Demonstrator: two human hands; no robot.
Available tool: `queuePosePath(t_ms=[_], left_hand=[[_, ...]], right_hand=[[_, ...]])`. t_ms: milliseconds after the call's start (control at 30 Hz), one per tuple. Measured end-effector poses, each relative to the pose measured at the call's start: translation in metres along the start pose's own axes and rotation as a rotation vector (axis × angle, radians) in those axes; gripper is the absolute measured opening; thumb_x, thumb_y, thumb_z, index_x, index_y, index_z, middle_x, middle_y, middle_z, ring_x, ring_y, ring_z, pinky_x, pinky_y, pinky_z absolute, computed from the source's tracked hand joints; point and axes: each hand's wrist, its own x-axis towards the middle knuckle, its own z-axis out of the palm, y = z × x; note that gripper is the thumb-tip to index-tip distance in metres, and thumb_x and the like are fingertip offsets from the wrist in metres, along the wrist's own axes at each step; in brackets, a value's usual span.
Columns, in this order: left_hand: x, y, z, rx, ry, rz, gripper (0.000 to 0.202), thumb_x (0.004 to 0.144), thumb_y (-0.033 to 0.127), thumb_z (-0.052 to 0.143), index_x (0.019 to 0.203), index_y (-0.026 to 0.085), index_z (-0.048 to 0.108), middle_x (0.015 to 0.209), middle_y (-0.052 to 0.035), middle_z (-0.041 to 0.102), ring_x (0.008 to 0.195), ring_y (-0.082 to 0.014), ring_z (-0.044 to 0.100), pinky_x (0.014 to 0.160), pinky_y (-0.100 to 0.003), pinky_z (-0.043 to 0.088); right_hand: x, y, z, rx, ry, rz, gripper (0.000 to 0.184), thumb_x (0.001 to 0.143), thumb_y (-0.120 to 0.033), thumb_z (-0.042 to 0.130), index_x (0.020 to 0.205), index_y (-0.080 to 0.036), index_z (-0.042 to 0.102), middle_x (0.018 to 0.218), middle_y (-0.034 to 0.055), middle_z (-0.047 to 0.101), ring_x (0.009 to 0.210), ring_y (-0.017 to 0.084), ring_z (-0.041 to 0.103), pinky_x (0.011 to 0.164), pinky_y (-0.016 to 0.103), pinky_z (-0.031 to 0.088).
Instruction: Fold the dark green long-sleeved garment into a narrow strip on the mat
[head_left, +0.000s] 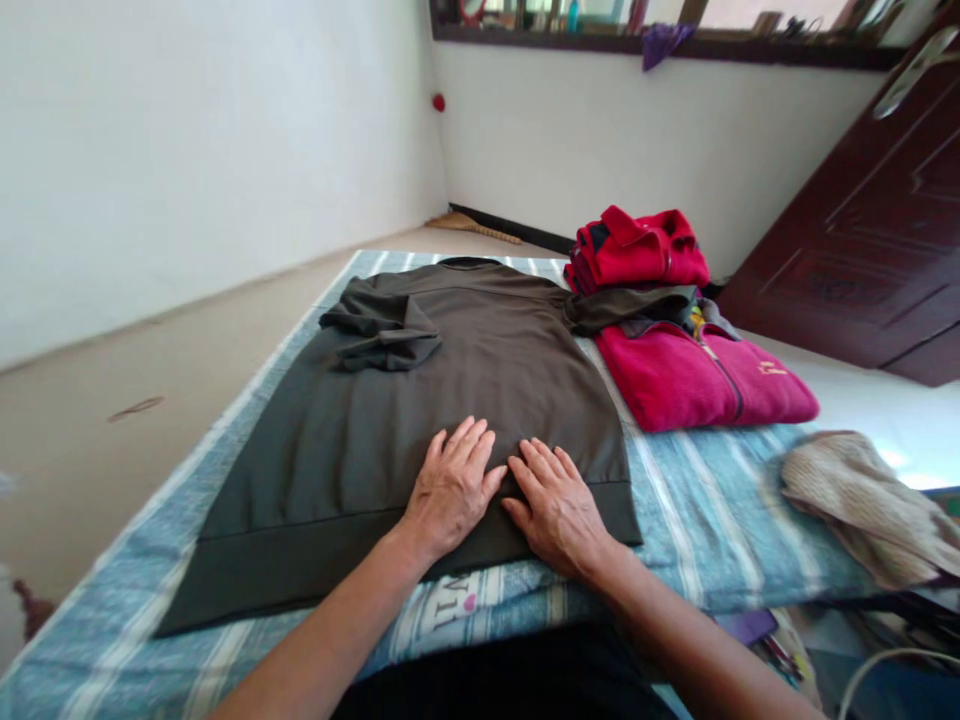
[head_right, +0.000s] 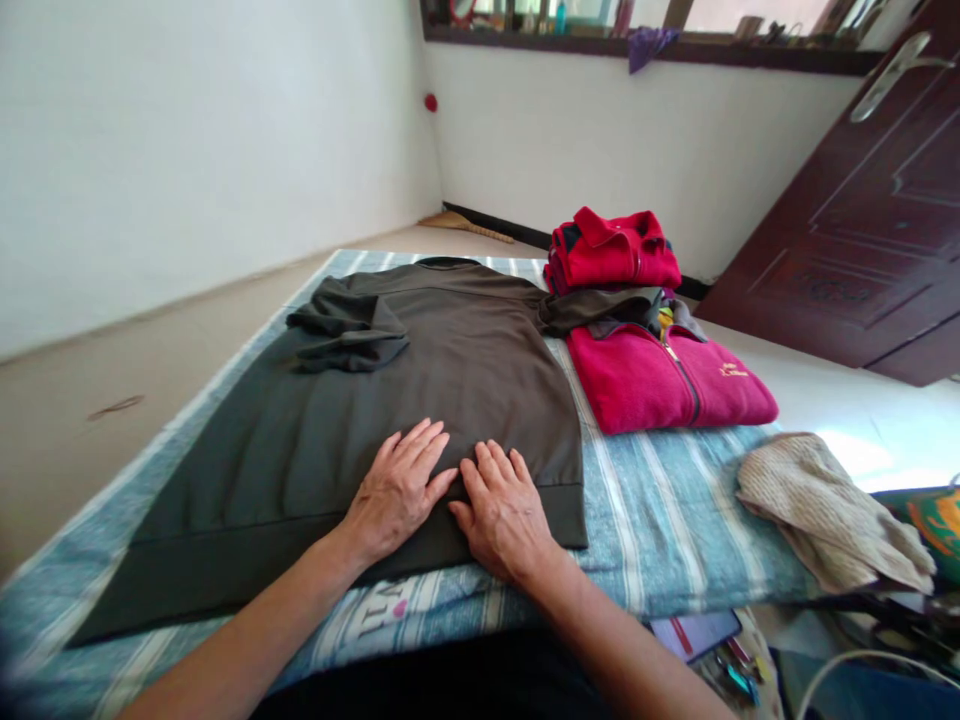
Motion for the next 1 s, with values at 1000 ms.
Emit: queuePosePath(t_ms=[1000], left_hand=[[-0.047, -0.022, -0.021, -0.113, 0.068, 0.162, 0.039, 0.092, 0.030, 0.048, 0.123, 0.007, 0.052, 0.129, -0.0195, 0.056, 0.124, -0.0307, 0.049, 0.098, -0.046, 0.045]], right_hand=[[-0.015, -0.013, -0.024, 0.138, -0.026, -0.403, 0.023, 0.094, -0.033, 0.045, 0.098, -0.016, 0.059, 0.126, 0.0123, 0.057, 0.124, 0.025, 0.045, 0.106, 0.044, 0.034]])
